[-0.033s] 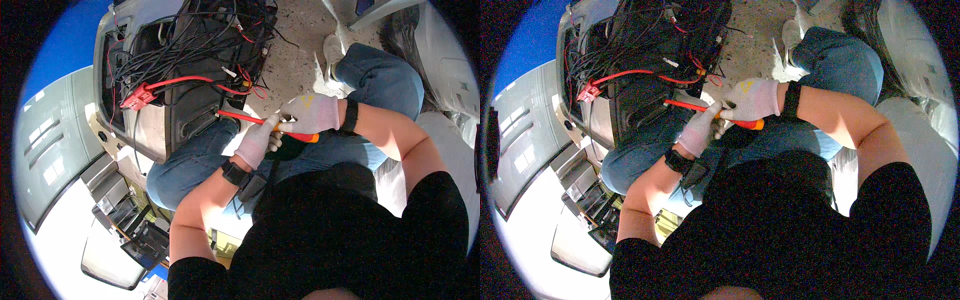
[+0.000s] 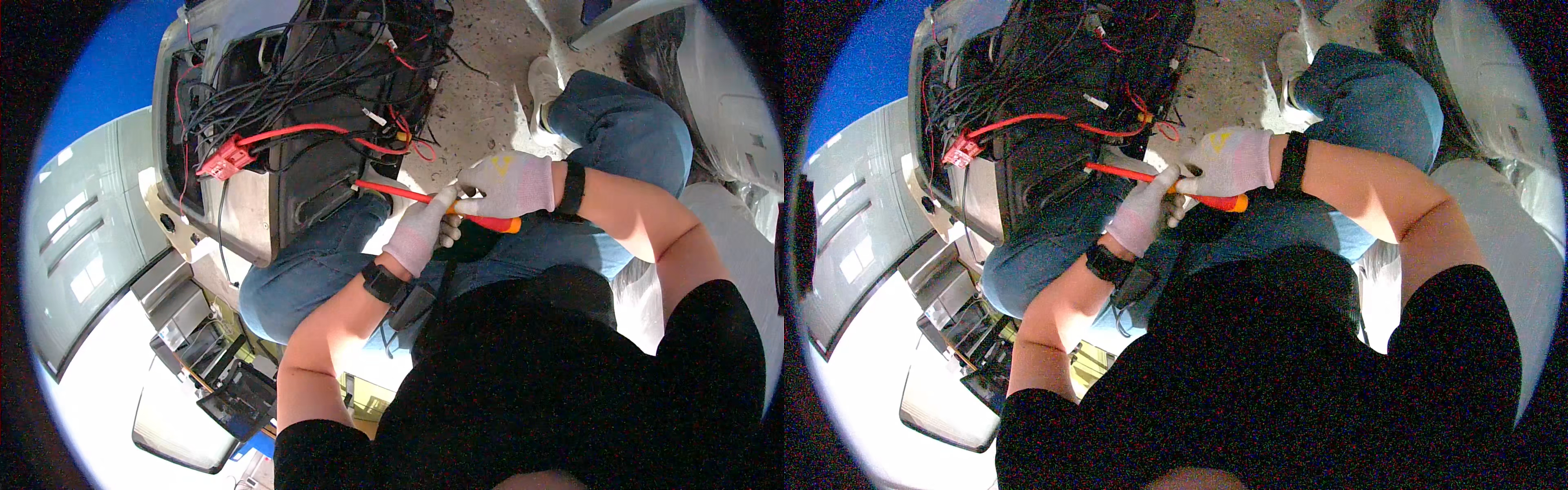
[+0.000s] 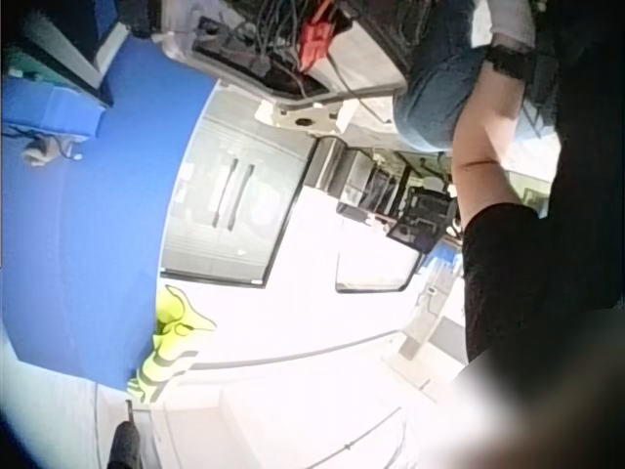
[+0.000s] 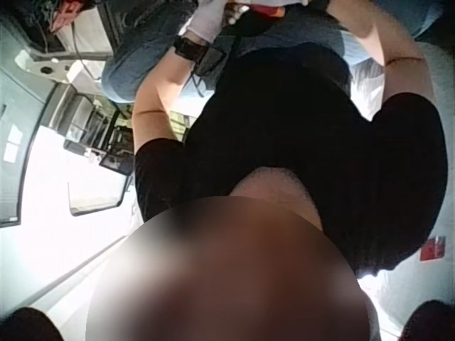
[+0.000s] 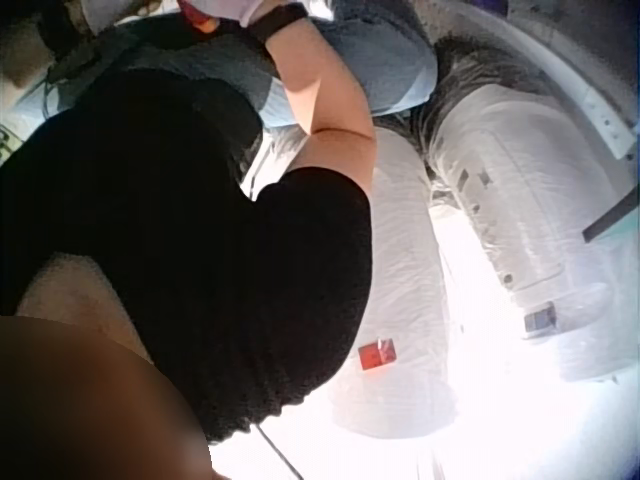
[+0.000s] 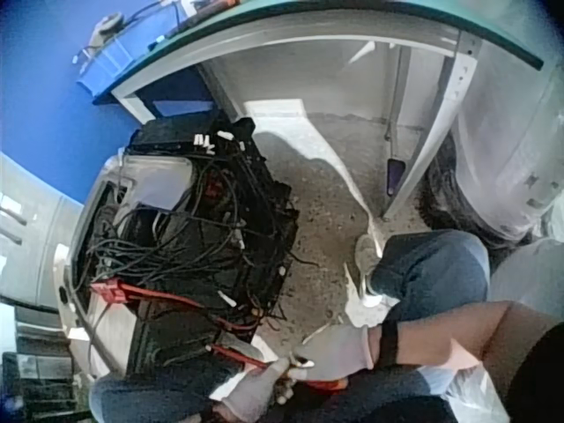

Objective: Using a screwdriver and hands to organize and connect cables inside an electromechanical machine cabinet.

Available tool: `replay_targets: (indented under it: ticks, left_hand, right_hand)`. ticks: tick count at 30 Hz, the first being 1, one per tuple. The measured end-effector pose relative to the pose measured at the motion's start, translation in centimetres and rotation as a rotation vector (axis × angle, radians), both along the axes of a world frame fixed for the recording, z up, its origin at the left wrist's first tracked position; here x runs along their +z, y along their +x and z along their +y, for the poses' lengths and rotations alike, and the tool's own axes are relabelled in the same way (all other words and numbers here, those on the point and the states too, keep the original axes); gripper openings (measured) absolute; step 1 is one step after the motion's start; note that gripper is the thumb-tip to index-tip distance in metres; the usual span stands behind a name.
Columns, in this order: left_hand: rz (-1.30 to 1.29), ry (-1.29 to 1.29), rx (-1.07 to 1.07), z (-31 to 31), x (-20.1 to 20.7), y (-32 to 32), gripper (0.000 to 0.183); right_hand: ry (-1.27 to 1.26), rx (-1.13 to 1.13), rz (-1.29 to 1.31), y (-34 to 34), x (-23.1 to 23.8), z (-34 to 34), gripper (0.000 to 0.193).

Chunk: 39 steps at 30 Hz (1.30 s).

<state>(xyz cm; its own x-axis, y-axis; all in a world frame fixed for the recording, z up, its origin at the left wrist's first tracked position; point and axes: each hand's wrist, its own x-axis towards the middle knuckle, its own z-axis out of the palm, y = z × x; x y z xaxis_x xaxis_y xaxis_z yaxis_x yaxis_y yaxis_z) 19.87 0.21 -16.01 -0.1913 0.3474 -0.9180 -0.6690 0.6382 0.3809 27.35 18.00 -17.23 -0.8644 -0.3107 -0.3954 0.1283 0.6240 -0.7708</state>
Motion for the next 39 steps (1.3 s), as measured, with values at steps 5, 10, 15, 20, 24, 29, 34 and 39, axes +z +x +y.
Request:
replay_targets:
  ticks: [5, 10, 15, 20, 24, 29, 34, 39]
  left_hand:
    - [-0.027, -0.026, -0.009, -0.1, -0.1, 0.1, 0.028]
    - [-0.077, -0.019, 0.016, -0.3, -0.2, 0.1, 0.038]
    - [-0.085, -0.013, -0.028, 0.2, 0.5, 0.6, 0.028]
    - [-0.120, 0.069, -0.156, 0.8, 1.2, 1.2, 0.032]
    - [-0.069, 0.050, -0.187, 1.2, 1.6, 1.3, 0.032]
    - [0.119, 0.155, -0.299, 1.5, 2.2, 1.0, 0.037]
    - [0.169, 0.115, -0.393, 1.7, 2.6, 0.5, 0.040]
    - [0.092, 0.177, -0.341, 1.3, 2.9, 0.6, 0.037]
  right_hand:
    - [0.037, -0.003, -0.041, -0.2, -0.5, -0.1, 0.058]
    - [0.043, 0.013, -0.044, -0.2, -0.4, 0.0, 0.060]
    - [0.054, 0.064, -0.041, -0.5, -0.1, 0.3, 0.062]
    - [-0.135, 0.142, -0.046, -0.4, 0.2, 0.4, 0.058]
    - [-0.176, 0.137, -0.032, -0.5, 0.5, 0.5, 0.055]
    - [-0.161, 0.077, 0.010, -0.4, 1.0, 0.8, 0.053]
    - [-0.159, 0.094, -0.003, -0.7, 1.6, 0.7, 0.051]
    - [-0.103, 0.111, -0.020, -1.3, 3.0, 0.3, 0.046]
